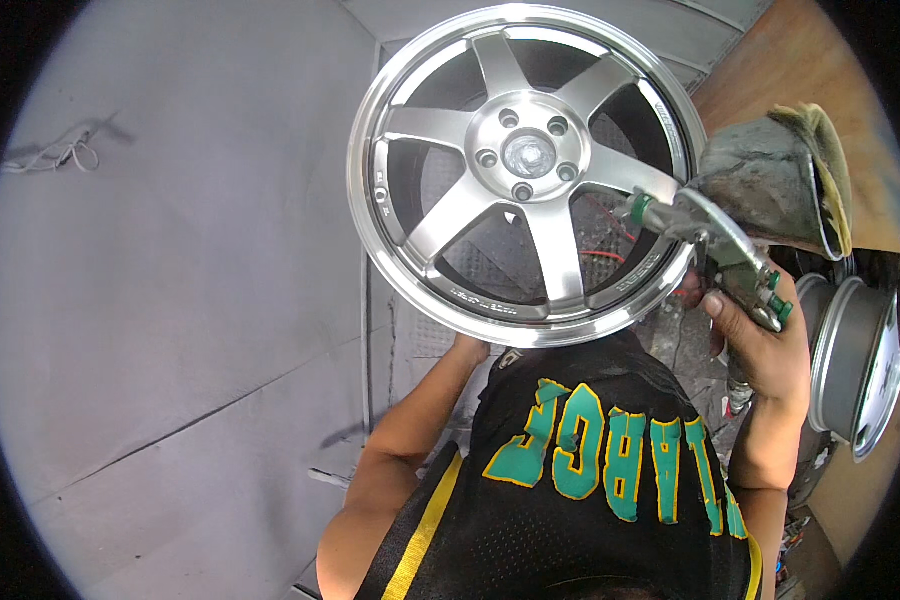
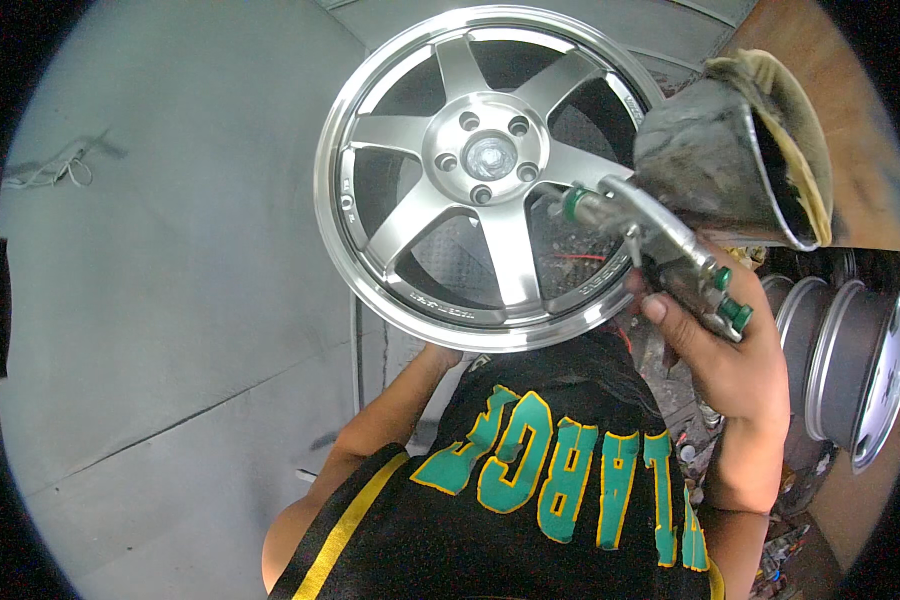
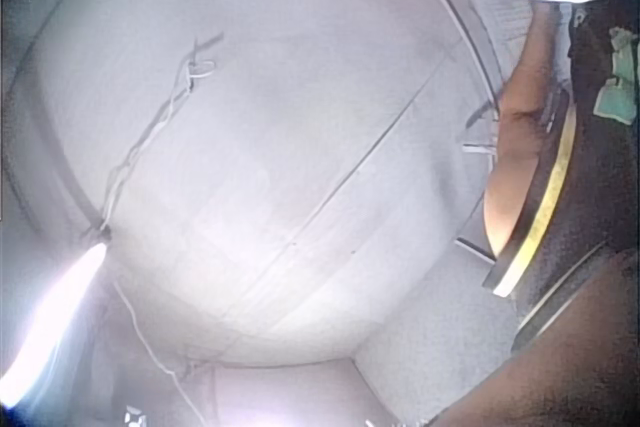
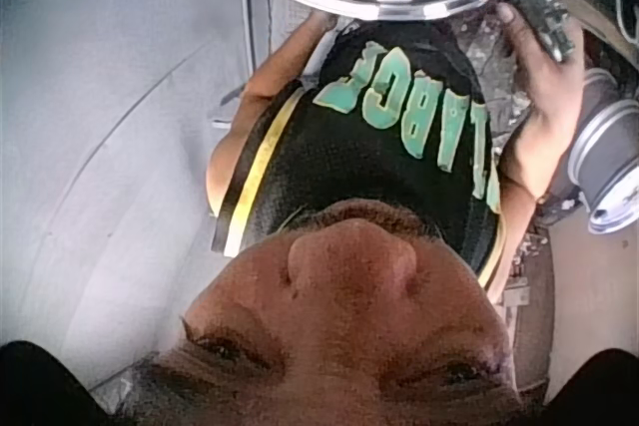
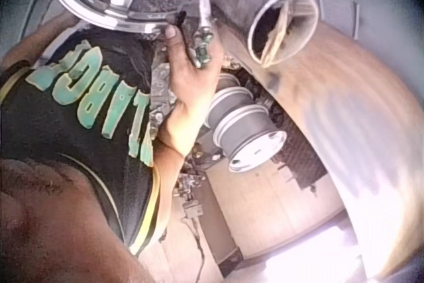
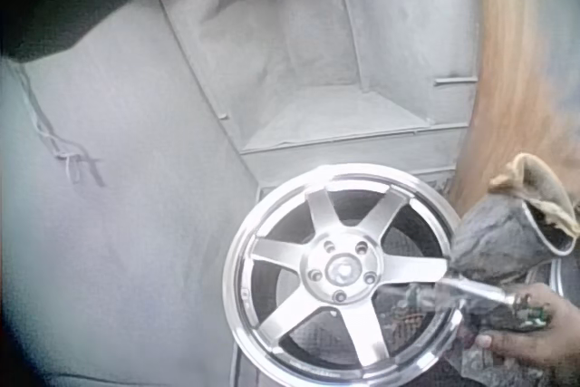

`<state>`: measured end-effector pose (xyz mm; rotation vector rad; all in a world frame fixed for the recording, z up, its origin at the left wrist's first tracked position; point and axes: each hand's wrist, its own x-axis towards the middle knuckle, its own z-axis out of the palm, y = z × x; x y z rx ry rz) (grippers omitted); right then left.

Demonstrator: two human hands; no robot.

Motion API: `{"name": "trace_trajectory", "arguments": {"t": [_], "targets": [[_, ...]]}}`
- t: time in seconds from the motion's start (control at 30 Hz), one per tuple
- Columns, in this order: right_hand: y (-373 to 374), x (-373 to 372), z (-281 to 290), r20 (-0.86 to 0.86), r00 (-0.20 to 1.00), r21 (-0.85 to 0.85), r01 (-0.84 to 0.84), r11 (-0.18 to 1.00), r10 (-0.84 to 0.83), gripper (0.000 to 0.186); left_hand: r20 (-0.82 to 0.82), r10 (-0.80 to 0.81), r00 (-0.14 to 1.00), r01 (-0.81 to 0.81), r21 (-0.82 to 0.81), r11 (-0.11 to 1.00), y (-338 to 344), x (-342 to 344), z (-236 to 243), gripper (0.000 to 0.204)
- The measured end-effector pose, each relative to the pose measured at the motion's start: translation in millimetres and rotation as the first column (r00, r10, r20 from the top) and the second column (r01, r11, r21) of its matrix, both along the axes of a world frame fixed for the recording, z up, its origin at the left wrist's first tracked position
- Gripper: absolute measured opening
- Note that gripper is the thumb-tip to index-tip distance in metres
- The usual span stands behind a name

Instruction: Spray painting a car wheel in a paint booth.

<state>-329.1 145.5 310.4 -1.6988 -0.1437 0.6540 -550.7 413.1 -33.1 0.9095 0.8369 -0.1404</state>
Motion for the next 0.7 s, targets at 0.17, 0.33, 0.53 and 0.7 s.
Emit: {"name": "trace_trajectory", "arguments": {"t": [0.17,0.33,0.53,0.7], "targets": [[6.0,6.2,1.4,-0.047,0.991,0.061,-0.126,0.990,0.129,0.043,0.000,-0.020,1.000,0.020,0.011,1.000,-10.4,5.8,-3.0,0.044],[5.4,17.7,1.0,-0.076,0.993,-0.045,-0.092,0.995,0.088,0.037,0.001,-0.047,0.999,0.047,0.017,0.999,-16.9,-11.6,2.6,0.044],[-5.4,13.3,-18.9,0.111,0.990,0.026,0.087,0.996,-0.090,0.035,0.002,-0.075,0.997,0.075,0.026,0.997,25.4,12.2,2.2,0.044],[-2.5,7.3,1.6,-0.037,0.996,-0.168,0.072,0.983,-0.080,0.039,0.001,-0.096,0.995,0.096,0.035,0.995,73.3,16.6,10.0,0.045]]}}
